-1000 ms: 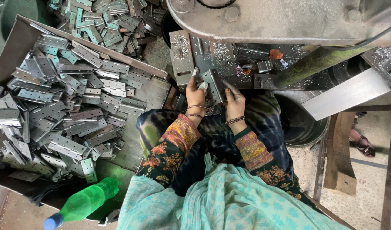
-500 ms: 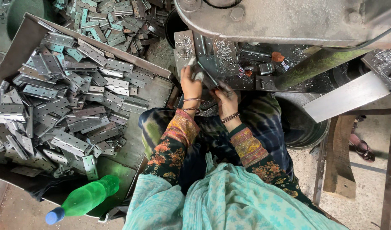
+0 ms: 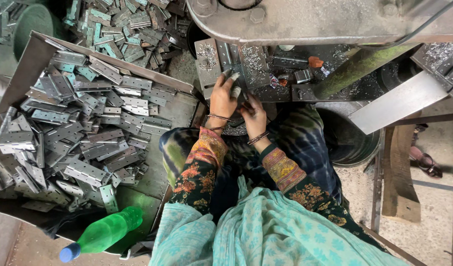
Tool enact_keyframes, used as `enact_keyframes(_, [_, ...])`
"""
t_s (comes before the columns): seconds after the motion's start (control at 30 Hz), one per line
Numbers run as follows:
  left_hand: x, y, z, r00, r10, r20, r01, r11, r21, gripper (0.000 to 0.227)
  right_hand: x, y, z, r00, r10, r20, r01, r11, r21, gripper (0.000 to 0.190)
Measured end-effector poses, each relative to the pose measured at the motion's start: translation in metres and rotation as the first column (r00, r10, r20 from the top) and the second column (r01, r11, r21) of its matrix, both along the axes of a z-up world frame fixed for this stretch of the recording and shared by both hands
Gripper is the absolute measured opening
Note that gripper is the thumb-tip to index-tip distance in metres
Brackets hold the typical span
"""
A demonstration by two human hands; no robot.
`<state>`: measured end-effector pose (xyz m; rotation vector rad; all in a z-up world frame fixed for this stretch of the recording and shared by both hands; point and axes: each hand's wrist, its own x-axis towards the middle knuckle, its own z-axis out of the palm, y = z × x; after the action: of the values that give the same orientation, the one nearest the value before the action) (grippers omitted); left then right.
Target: The person sits on the floor and repeatedly picks up small metal brackets from a bin, places them on a grinding machine, and grinds the edges. After grinding, the person returns the parts to the bin and continues the cycle.
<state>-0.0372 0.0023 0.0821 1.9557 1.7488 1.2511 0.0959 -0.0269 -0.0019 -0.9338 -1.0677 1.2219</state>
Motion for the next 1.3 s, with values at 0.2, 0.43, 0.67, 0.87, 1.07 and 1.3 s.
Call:
enact_keyframes(0.2, [-0.002, 0.002, -0.007, 0.880, 0.118, -0.459, -0.178, 0.980, -0.090, 0.037, 0.002, -0.011, 0.033, 0.862, -0.132, 0.489, 0.032, 0.978, 0.207, 0.057])
enact_keyframes(0.43, [0.009, -0.015, -0.022, 0.819, 0.071, -0.570, -0.188, 0.971, -0.149, 0.041, 0.003, -0.023, 0.044, 0.824, -0.150, 0.547, -0.016, 0.958, 0.288, 0.064])
enact_keyframes(0.67, [0.018, -0.014, -0.011, 0.784, -0.027, -0.621, -0.190, 0.940, -0.282, 0.058, 0.032, -0.040, 0.068, 0.756, -0.129, 0.641, -0.097, 0.947, 0.305, 0.068])
enact_keyframes(0.87, [0.014, 0.007, -0.001, 0.748, -0.089, -0.657, -0.211, 0.908, -0.362, 0.060, 0.061, -0.060, 0.098, 0.642, 0.049, 0.765, -0.159, 0.985, 0.070, 0.055])
enact_keyframes(1.07, [-0.005, -0.002, 0.008, 0.900, -0.043, -0.433, -0.083, 0.959, -0.270, 0.066, 0.077, -0.071, 0.119, 0.626, 0.018, 0.780, -0.197, 0.971, 0.136, 0.049])
enact_keyframes(1.3, [0.008, -0.032, 0.000, 0.894, -0.442, 0.070, 0.448, 0.882, -0.145, 0.072, 0.073, -0.055, 0.124, 0.429, -0.416, 0.802, -0.274, 0.786, 0.554, 0.062])
